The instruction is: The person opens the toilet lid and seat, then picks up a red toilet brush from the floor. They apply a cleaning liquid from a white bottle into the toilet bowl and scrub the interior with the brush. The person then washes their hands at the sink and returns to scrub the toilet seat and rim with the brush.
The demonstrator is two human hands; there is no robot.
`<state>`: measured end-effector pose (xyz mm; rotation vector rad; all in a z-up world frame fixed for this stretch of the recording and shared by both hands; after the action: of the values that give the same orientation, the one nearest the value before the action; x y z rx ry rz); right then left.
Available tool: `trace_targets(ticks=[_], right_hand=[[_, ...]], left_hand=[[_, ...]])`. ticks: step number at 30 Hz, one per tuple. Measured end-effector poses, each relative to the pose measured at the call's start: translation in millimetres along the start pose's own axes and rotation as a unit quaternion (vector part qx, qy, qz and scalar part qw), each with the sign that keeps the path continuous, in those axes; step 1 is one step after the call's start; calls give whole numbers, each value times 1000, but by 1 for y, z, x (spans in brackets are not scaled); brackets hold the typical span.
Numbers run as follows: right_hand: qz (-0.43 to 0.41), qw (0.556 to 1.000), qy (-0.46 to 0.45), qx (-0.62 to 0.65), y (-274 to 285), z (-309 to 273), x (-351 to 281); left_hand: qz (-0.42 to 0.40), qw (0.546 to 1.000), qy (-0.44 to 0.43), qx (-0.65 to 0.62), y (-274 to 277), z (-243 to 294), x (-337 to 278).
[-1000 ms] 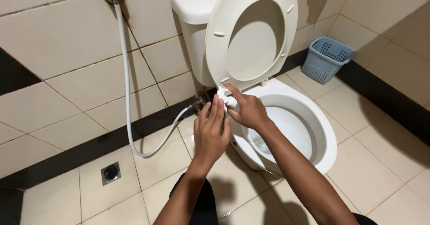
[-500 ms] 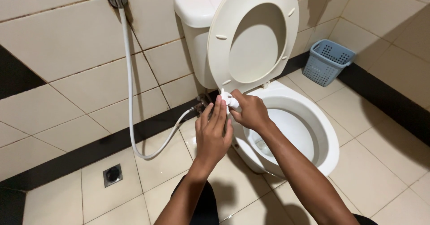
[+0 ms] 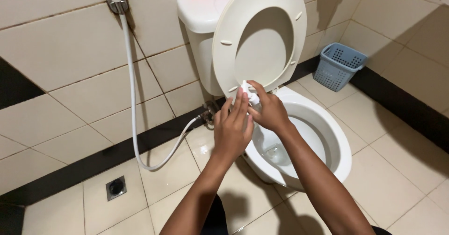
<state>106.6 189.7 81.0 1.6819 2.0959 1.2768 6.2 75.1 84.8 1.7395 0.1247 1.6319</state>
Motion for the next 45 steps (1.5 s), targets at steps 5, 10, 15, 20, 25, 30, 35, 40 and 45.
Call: trace_targets(ticks=[5,10,15,20,25,30,35,40,45], right_hand=[[9,997,-5,77,14,20,9],[42,992,1,120,29,35,17],[72,983,27,165,41,53,22],[54,981,55,180,45,68,32],[11,990,2,144,42,78,42],[-23,988,-4,152,43,74,42],[-51,981,29,186,45,58,40],[-80,984,18,159,36,50,35],[-109,982,6,157,17,46,27]], left_hand=[[10,1000,-13,-4,-13,13,24],[17,999,-26,-13,-28,28,42],[13,999,-30,-8,-48,39,56],[-8,1000,-9,7,-65,44,64],[5,1000,11,20,-71,44,63],[2,999,15,38,-70,45,64],[4,998,23,54,-67,44,60],[-2,997,31,66,-57,41,50],[-8,997,50,65,-53,35,31]])
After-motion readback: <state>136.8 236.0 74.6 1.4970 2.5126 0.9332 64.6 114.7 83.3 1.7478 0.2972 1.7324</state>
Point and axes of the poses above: each hand's wrist, its own x-axis towards the middle knuckle, its own y-axis out of the back of the hand, z = x × y, the point moved 6 cm from there along x, towards the middle knuckle, and after that the axes turned 12 degrees about -y, right-handed, at the moved point
